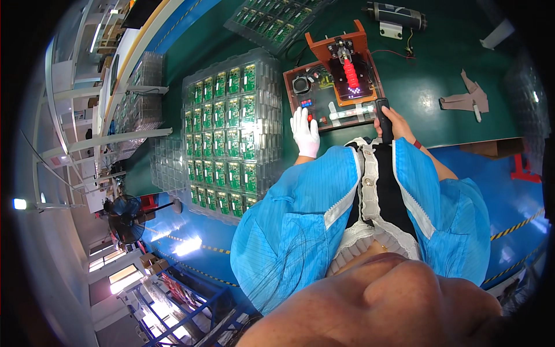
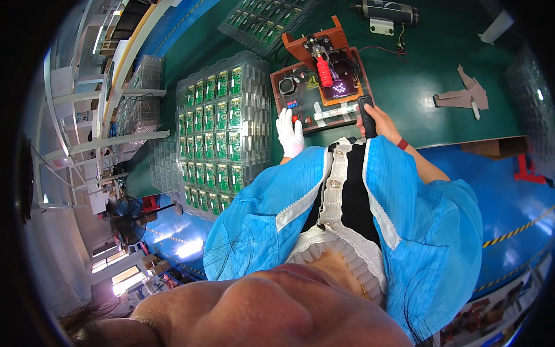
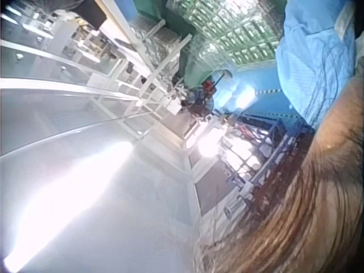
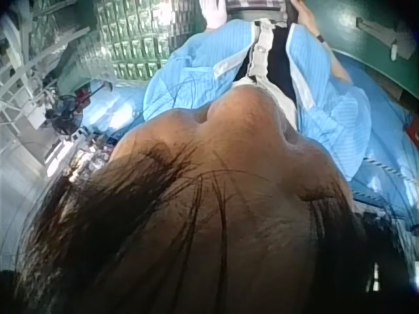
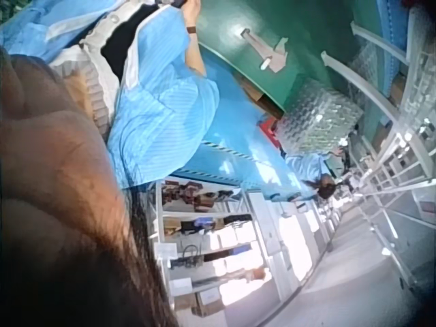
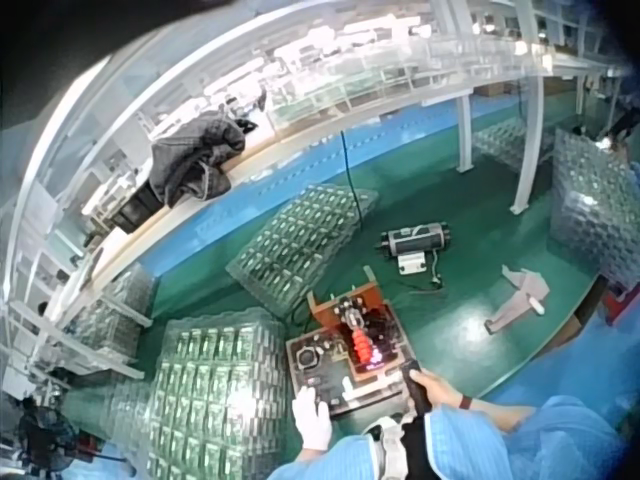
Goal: Testing electronic circuit boards using a specialized testing fixture with a red clamp and buttons.
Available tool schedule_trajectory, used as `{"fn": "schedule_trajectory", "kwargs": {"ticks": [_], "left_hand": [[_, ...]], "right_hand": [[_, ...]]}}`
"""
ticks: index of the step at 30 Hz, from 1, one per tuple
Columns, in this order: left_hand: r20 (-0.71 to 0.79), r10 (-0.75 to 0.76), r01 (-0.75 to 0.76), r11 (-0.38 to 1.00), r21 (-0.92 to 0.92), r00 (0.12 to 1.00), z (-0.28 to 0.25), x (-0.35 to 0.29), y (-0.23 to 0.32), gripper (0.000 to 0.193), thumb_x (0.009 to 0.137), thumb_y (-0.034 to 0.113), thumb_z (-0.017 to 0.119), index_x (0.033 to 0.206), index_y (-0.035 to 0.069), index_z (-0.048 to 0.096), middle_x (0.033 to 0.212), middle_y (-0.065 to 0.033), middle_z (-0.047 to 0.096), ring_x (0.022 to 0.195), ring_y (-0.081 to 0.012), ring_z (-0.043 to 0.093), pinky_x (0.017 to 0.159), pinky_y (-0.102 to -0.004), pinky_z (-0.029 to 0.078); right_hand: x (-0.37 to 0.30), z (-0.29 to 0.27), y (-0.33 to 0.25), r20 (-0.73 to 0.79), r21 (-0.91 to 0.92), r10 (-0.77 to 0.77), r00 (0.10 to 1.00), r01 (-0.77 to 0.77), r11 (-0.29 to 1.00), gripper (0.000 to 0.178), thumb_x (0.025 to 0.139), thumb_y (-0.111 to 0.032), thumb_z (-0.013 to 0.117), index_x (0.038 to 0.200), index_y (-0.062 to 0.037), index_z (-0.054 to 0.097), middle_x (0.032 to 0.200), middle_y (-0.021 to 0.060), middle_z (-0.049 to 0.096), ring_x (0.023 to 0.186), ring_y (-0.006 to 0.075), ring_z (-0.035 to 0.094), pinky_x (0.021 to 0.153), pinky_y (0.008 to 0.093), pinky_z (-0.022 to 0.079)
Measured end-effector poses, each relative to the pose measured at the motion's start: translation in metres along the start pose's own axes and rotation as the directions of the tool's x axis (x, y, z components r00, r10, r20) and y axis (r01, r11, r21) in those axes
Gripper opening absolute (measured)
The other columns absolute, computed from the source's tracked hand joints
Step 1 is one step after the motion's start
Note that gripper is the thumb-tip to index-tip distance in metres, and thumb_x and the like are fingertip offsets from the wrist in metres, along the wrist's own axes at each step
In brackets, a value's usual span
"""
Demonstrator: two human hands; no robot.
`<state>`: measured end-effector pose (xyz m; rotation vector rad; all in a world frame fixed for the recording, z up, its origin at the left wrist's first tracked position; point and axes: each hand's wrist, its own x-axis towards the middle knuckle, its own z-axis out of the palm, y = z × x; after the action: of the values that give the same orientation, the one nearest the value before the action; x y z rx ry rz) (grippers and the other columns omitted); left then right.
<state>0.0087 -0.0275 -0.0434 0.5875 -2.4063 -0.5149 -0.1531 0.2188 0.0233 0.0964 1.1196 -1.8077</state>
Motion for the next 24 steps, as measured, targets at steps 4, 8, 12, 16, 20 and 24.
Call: {"fn": "schedule_trajectory", "kwargs": {"ticks": [4,8,12,16,20,24], "left_hand": [[0.006,0.002,-0.002,1.0,-0.004,1.0,0.0025,0.0002,0.0011,0.047,0.081,0.009,0.059,0.128,0.002,0.051,0.133,-0.0177,0.05,0.123,-0.0327,0.047,0.109,-0.0439,0.028],[0.006,0.001,-0.001,1.0,-0.003,1.0,0.0023,0.0008,0.0008,0.047,0.081,0.009,0.059,0.128,0.003,0.052,0.134,-0.0176,0.049,0.124,-0.0324,0.047,0.109,-0.044,0.028],[0.006,-0.002,0.002,1.0,-0.002,1.0,0.0014,0.0011,0.0003,0.047,0.081,0.009,0.059,0.127,0.003,0.052,0.134,-0.0175,0.049,0.124,-0.0322,0.047,0.109,-0.044,0.028],[0.01,-0.005,0.005,1.0,-0.001,1.0,0.0009,0.0017,0.0004,0.047,0.081,0.009,0.059,0.127,0.003,0.052,0.134,-0.0175,0.05,0.124,-0.0321,0.047,0.109,-0.044,0.028],[0.014,0.004,-0.004,1.0,-0.016,1.0,0.0067,0.004,0.006,0.047,0.081,0.008,0.06,0.126,0.002,0.053,0.133,-0.0176,0.05,0.123,-0.0322,0.047,0.109,-0.044,0.028],[-0.001,-0.001,0.001,1.0,0.0,1.0,0.001,0.0004,0.0002,0.047,0.08,0.008,0.06,0.126,0.002,0.053,0.132,-0.0177,0.051,0.123,-0.0323,0.047,0.109,-0.0439,0.028]], "right_hand": [[-0.0016,-0.0025,0.0008,-0.016,-0.017,-0.026,1.0,0.025,1.0,0.033,0.098,-0.033,0.046,0.114,-0.0052,0.053,0.077,0.006,0.059,0.059,0.0124,0.051,0.053,0.0243,0.043],[0.0026,-0.0036,0.0033,-0.047,-0.006,-0.027,0.999,0.027,1.0,0.034,0.098,-0.033,0.046,0.115,-0.0052,0.053,0.076,0.0056,0.059,0.059,0.0123,0.051,0.053,0.0243,0.043],[0.006,-0.0037,0.005,-0.078,0.015,-0.024,0.997,0.025,1.0,0.034,0.098,-0.033,0.046,0.117,-0.0049,0.052,0.077,0.0055,0.059,0.058,0.0123,0.051,0.053,0.0246,0.043],[0.0068,-0.002,0.0046,-0.09,0.024,-0.038,0.995,0.04,0.999,0.035,0.098,-0.033,0.046,0.118,-0.0046,0.052,0.076,0.0054,0.059,0.058,0.0123,0.051,0.053,0.0248,0.043],[-0.0001,-0.0032,-0.0009,-0.116,0.041,-0.046,0.992,0.051,0.998,0.035,0.098,-0.032,0.045,0.118,-0.0042,0.052,0.076,0.0054,0.059,0.058,0.0125,0.05,0.053,0.025,0.043],[0.0027,-0.0028,0.0033,-0.054,-0.011,-0.05,0.997,0.049,0.999,0.035,0.098,-0.033,0.045,0.118,-0.004,0.052,0.076,0.0056,0.059,0.058,0.0126,0.051,0.054,0.0252,0.044]]}}
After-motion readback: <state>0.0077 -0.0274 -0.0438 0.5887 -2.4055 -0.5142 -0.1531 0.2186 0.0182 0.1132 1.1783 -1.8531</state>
